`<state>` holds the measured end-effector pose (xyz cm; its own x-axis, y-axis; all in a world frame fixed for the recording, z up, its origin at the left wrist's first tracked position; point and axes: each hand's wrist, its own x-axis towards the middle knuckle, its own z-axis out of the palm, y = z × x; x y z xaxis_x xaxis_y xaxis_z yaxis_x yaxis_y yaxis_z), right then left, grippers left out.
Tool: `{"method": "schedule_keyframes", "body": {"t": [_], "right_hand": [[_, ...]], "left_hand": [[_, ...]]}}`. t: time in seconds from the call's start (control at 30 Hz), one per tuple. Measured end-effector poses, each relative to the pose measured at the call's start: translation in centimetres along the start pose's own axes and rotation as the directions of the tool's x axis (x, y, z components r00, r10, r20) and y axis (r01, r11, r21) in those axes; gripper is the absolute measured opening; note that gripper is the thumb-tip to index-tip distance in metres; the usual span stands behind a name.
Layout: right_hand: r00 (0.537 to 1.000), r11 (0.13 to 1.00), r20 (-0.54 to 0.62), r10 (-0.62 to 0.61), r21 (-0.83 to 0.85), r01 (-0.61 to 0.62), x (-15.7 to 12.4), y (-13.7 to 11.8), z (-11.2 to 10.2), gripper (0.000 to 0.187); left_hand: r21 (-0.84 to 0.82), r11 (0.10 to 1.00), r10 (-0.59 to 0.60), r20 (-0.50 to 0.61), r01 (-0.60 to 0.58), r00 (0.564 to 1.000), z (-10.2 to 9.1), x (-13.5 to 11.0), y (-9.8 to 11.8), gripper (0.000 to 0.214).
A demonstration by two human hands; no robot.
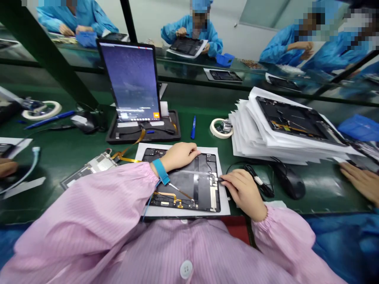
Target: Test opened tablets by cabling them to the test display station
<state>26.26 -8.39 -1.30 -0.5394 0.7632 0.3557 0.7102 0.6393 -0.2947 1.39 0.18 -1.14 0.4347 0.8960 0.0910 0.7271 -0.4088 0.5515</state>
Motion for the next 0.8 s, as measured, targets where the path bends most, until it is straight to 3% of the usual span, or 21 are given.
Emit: {"method": "schedule_keyframes", "body": {"t": [0.1, 0.2, 0.23, 0.27, 0.33, 0.37, 0.4, 0.47, 0.53, 0.6, 0.67, 0.8], "right_hand": [[0.999, 0.996, 0.038, 0.024, 0.080, -0.027, -0.1, 0.5, 0.0, 0.017], [0.999, 0.995, 0.037, 0.021, 0.096, -0.025, -0.1, 1.6, 0.4, 0.020], [1.000, 0.996, 0.027, 0.011, 0.093, -0.014, 0.0, 1.9, 0.5, 0.021], [1.000, 0.996, 0.015, 0.000, 0.089, -0.001, 0.0, 2.2, 0.7, 0.022], [1.000, 0.997, -0.001, -0.017, 0.080, 0.017, 0.1, 2.6, 1.0, 0.024], [1.000, 0.997, -0.008, -0.021, 0.074, 0.021, 0.1, 2.7, 1.0, 0.025], [1.000, 0.997, -0.013, -0.020, 0.068, 0.021, 0.0, 2.8, 1.1, 0.026], [1.000, 0.998, -0.019, -0.014, 0.057, 0.015, -0.1, 2.9, 1.1, 0.028], [1.000, 0.999, -0.018, -0.008, 0.048, 0.009, -0.1, 3.0, 1.2, 0.029], [1.000, 0.999, -0.017, -0.005, 0.044, 0.006, -0.1, 3.1, 1.2, 0.031], [1.000, 0.999, -0.016, 0.000, 0.041, 0.001, -0.1, 3.2, 1.3, 0.032], [1.000, 0.999, 0.002, 0.014, 0.038, -0.014, -0.3, 3.4, 1.4, 0.033]], "left_hand": [[-0.188, 0.982, 0.008, -0.099, -0.026, 0.995, -1.5, -0.2, 0.6, 0.023], [-0.322, 0.944, -0.045, -0.336, -0.070, 0.941, -5.8, -0.1, -1.3, 0.027], [-0.329, 0.943, -0.111, -0.441, -0.045, 0.891, -7.7, -0.2, -2.7, 0.029], [-0.327, 0.945, -0.192, -0.553, 0.001, 0.811, -9.6, -0.5, -4.4, 0.029], [-0.330, 0.927, -0.368, -0.714, 0.177, 0.596, -13.1, -1.5, -8.5, 0.028], [-0.338, 0.889, -0.456, -0.727, 0.310, 0.513, -14.3, -2.1, -10.5, 0.031], [-0.323, 0.841, -0.521, -0.702, 0.435, 0.486, -15.1, -2.6, -12.5, 0.033], [-0.294, 0.789, -0.591, -0.602, 0.540, 0.537, -15.7, -3.4, -15.4, 0.026], [-0.274, 0.796, -0.594, -0.526, 0.540, 0.609, -15.2, -3.8, -17.1, 0.016], [-0.263, 0.818, -0.568, -0.509, 0.511, 0.647, -14.5, -3.9, -17.7, 0.011], [-0.245, 0.833, -0.544, -0.526, 0.496, 0.654, -13.9, -3.7, -18.0, 0.013], [-0.216, 0.838, -0.523, -0.578, 0.500, 0.627, -13.4, -3.5, -18.6, 0.019]]}}
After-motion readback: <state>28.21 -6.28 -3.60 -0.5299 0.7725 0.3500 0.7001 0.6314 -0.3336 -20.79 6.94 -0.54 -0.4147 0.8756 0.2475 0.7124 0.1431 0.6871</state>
